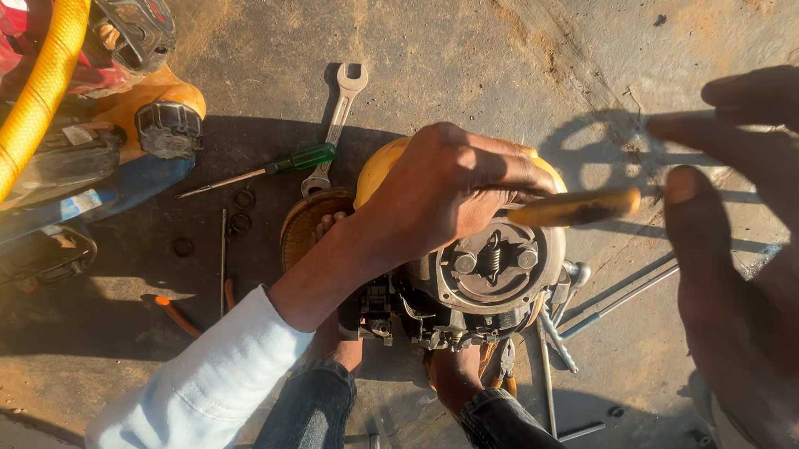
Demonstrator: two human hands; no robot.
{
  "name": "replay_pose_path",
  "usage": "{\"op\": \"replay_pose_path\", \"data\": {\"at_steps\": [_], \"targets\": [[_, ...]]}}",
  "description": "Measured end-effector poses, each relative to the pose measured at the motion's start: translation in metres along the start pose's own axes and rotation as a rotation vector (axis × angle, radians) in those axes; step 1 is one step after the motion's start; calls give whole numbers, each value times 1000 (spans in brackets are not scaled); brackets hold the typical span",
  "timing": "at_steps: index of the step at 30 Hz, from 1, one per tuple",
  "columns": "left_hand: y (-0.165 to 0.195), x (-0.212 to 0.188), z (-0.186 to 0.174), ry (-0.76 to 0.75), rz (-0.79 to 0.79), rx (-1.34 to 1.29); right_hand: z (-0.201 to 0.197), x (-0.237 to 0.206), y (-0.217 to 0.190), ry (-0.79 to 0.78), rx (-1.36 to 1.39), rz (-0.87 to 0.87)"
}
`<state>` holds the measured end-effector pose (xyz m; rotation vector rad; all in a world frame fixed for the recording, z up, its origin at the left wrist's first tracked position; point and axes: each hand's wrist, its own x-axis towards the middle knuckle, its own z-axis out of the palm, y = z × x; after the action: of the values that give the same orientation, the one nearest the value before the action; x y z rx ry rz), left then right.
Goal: The person kneels over a small engine lying on the ground and works on its clutch side, using a screwdriver to loosen and pry components while holding the engine steady. They remove fasteners, lift off a round cover, reposition the engine, and continue unscrewing parts with the screwdriver, with pliers and a wrench lying nearby.
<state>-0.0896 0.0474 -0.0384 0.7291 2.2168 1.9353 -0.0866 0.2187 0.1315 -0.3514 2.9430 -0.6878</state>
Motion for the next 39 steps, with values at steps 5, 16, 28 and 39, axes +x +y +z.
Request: {"op": "replay_pose_path", "data": {"at_steps": [5,16,28,39], "targets": [[2,-8,4,110,-3,-98,7,-13,6,-216,-277,12],[5,-2,-12,-26,159,100,2,14,-13,-296,-152,-276],[12,5,7,148,-33,-70,-2,-8,-5,-196,-207,82],[-2,-2,0,-69,92,283,-16,-22,29,-185,-135,-198]]}}
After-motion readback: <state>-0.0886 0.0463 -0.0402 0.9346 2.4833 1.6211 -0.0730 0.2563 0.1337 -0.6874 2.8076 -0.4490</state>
